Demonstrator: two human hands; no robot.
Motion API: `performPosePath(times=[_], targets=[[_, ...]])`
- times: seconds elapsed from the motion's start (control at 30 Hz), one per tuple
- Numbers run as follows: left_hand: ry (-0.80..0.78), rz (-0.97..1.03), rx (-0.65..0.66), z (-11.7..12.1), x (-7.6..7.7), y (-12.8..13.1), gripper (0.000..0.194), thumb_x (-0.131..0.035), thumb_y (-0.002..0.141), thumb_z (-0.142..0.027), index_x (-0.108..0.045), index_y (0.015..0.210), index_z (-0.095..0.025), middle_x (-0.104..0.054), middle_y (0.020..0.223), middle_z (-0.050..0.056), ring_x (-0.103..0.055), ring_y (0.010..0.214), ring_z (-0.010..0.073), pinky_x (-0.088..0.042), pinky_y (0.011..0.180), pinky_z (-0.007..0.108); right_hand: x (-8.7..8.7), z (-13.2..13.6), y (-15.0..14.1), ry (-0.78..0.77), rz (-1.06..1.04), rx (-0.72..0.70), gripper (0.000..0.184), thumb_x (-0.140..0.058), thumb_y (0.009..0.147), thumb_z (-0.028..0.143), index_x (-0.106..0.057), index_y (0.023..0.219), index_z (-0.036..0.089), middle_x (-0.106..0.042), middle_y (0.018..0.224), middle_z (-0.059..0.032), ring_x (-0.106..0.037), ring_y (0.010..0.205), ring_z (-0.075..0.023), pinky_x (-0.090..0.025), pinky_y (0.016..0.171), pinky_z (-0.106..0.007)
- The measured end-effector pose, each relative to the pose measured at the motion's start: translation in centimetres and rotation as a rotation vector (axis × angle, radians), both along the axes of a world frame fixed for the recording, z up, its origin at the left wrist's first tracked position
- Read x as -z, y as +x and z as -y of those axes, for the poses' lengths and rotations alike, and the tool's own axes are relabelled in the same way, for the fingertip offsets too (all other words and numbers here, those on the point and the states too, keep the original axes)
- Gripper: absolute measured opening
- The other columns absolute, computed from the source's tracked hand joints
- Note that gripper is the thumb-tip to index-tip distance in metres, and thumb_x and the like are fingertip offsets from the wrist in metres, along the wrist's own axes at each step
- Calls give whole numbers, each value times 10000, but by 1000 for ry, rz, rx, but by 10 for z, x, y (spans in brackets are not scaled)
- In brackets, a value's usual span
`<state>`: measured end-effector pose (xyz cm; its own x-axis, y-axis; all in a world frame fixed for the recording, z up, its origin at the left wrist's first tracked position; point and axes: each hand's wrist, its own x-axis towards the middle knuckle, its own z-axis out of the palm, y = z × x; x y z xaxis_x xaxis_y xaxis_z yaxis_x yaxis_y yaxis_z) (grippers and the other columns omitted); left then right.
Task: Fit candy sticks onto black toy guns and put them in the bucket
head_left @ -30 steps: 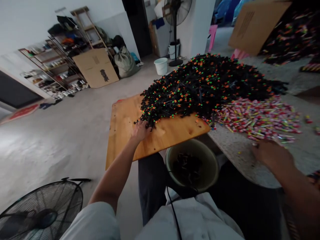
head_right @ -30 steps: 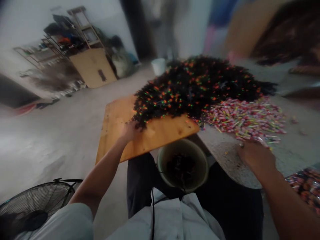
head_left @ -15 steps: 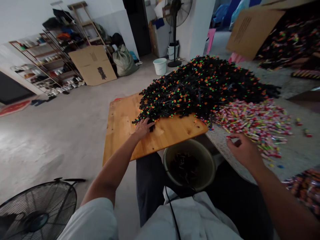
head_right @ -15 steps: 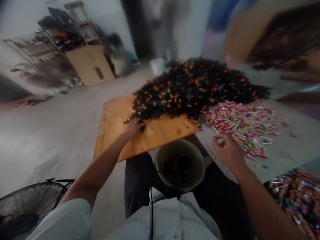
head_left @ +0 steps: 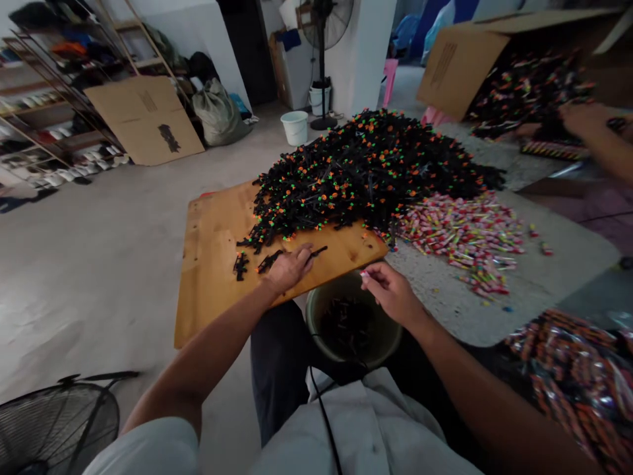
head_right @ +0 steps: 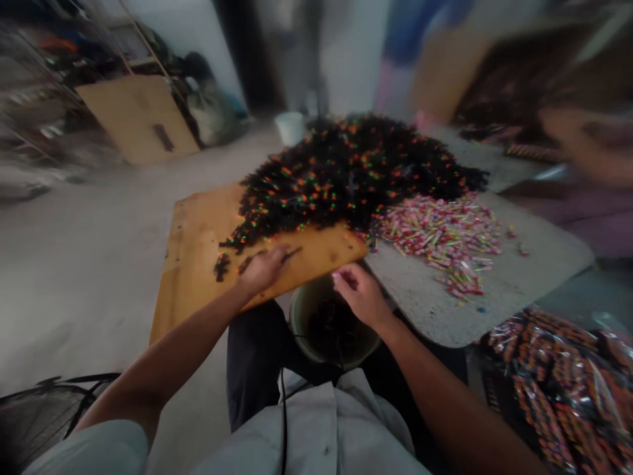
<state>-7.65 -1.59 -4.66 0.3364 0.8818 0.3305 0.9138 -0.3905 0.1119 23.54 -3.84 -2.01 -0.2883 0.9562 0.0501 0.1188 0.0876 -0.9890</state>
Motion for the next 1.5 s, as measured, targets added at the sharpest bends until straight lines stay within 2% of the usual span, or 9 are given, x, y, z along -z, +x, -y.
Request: performPosePath(times=[0.1,0.17,0.33,0.47,0.63,0.9,1.07,1.33,1.5], targets=[[60,78,150,13,-2,24,255,-530,1015,-245,-597,1256,-199,-748,1124,115,-746,963,225,-606,875,354,-12,0,-7,-25,-93,-17,326,-750,907,517,-667,1001,217,-741,859,-41,-633,653,-156,-492,556,-271],[128,112,201,19,-9,37,213,-526,1004,-221,-601,1201,-191,-742,1021,106,-740,939,229,-604,852,354,-18,1,-10,-32,-128,-26,321,-758,907,508,-678,1013,216,-736,861,-34,-616,648,-144,-478,551,-260],[172,44,162,30,-35,59,354,-559,1002,-301,-606,1337,-198,-723,1059,106,-722,937,232,-584,776,317,-22,4,-8,-3,-117,-69,284,-753,923,481,-713,1006,213,-728,898,-30,-594,668,-134,-460,557,-248],[157,26,167,34,-46,65,429,-537,1035,-499,-662,1327,-210,-701,998,95,-706,891,227,-558,701,300,-22,5,-3,14,-64,-90,277,-750,923,465,-741,1020,206,-731,926,-39,-595,687,-140,-450,554,-244],[105,54,155,35,-44,66,542,-466,1049,-636,-691,1309,-217,-688,982,99,-696,891,225,-546,705,298,-25,7,-2,17,-36,-86,264,-761,897,453,-750,996,209,-723,878,-34,-607,689,-154,-458,560,-254],[90,60,163,37,-46,68,566,-420,1063,-642,-679,1350,-229,-674,1009,103,-682,911,225,-560,752,306,-20,9,-3,-46,-73,-86,285,-762,903,492,-745,953,212,-643,713,18,-515,532,-114,-413,495,-256],[126,37,190,39,-46,69,605,-389,1065,-655,-687,1363,-221,-665,976,104,-670,897,232,-565,745,317,-13,7,-1,-71,-108,-113,302,-771,908,505,-739,958,209,-657,716,22,-518,507,-106,-415,476,-254],[109,57,196,39,-47,72,479,-492,1051,-555,-724,1322,-236,-667,1003,103,-670,900,212,-583,774,315,-14,8,-4,-182,-241,-139,302,-804,882,484,-739,970,203,-672,676,22,-529,473,-111,-455,456,-260],[118,90,178,41,-47,76,387,-542,1032,-492,-757,1237,-245,-671,1009,95,-671,887,203,-581,742,304,-15,12,-10,-254,-325,-96,340,-835,822,513,-736,916,201,-662,632,25,-505,422,-108,-429,401,-253]])
